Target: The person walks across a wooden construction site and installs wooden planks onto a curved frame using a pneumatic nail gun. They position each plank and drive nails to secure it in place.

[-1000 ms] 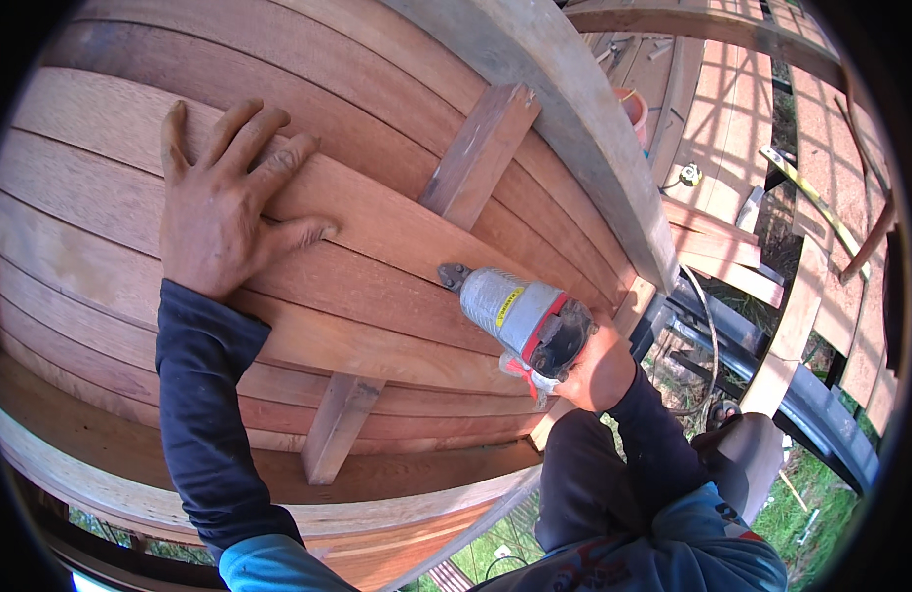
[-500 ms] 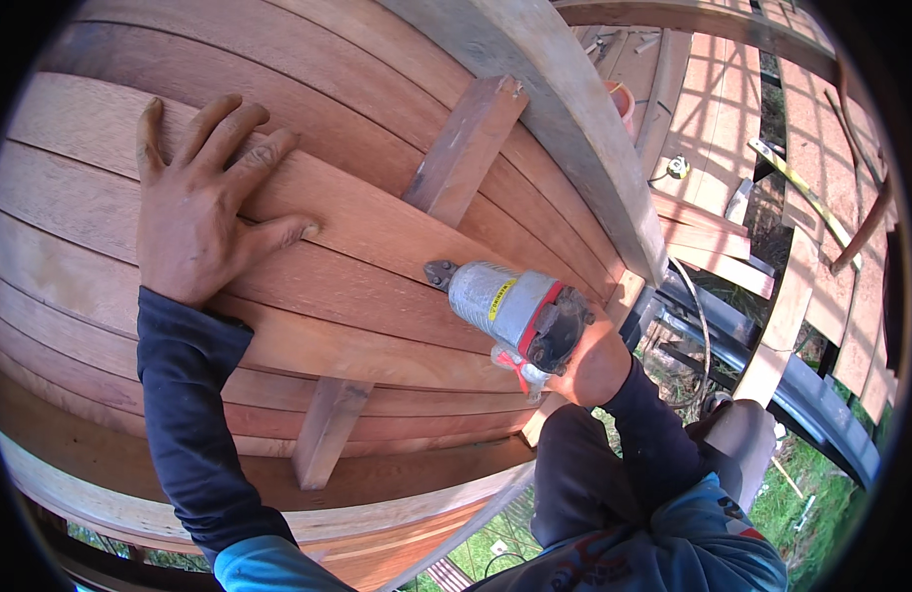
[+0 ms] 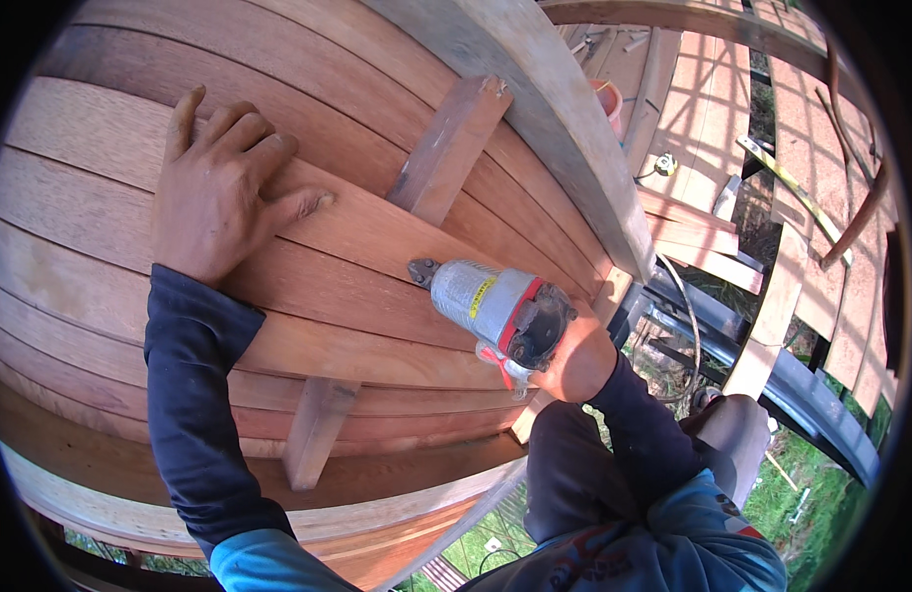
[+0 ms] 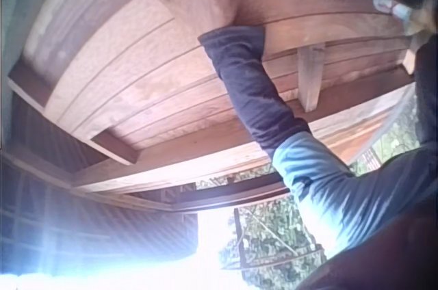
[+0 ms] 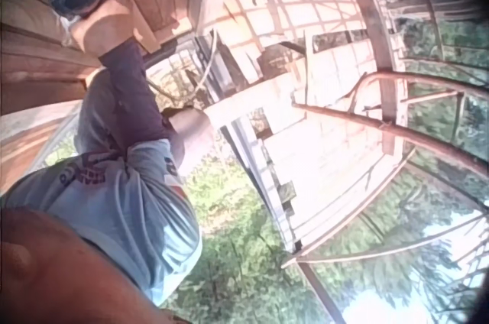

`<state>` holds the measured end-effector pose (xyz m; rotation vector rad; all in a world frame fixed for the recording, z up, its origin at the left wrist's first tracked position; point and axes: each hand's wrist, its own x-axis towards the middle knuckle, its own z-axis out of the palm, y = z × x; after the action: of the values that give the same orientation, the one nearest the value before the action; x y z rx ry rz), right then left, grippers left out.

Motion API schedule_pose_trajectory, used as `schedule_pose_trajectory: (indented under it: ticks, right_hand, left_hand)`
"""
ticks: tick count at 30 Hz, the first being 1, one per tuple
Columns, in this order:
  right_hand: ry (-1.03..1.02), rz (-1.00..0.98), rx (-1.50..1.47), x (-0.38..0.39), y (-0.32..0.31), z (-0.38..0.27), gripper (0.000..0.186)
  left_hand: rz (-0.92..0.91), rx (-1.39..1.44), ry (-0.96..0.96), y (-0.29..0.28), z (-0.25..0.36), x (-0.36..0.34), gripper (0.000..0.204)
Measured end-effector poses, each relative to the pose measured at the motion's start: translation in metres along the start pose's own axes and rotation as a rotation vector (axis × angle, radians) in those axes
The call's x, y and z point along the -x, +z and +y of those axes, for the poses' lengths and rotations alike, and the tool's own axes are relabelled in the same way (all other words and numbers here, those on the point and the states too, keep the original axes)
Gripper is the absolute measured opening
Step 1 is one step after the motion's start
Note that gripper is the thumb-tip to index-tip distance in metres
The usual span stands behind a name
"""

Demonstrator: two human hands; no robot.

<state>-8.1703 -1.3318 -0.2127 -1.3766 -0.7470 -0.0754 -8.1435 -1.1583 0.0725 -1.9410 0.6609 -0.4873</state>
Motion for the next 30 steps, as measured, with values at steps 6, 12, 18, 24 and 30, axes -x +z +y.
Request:
schedule_pose_trajectory:
  ticks: [6,12,18,24,30]
  right_hand:
    - [-0.099,0.13,-0.071,0.007,-0.006,0.001,0.027]
    - [0.035,0.114,-0.121,-0.005,-0.013,0.004,0.028]
    - [0.091,0.068,-0.139,-0.007,-0.012,0.001,0.029]
    - [0.014,0.126,-0.074,-0.004,-0.007,0.015,0.029]
    - [0.056,0.084,-0.12,-0.005,-0.012,0.022,0.032]
  left_hand:
    - [-0.004,0.023,-0.012,0.0,-0.002,0.002,0.05]
    - [-0.002,0.013,-0.003,0.001,0.001,-0.002,0.049]
    - [-0.014,0.015,-0.006,0.0,0.001,-0.001,0.048]
    - [-0.014,0.033,-0.002,0.0,0.005,-0.003,0.047]
    - [-0.027,0.025,0.003,-0.001,0.005,-0.001,0.049]
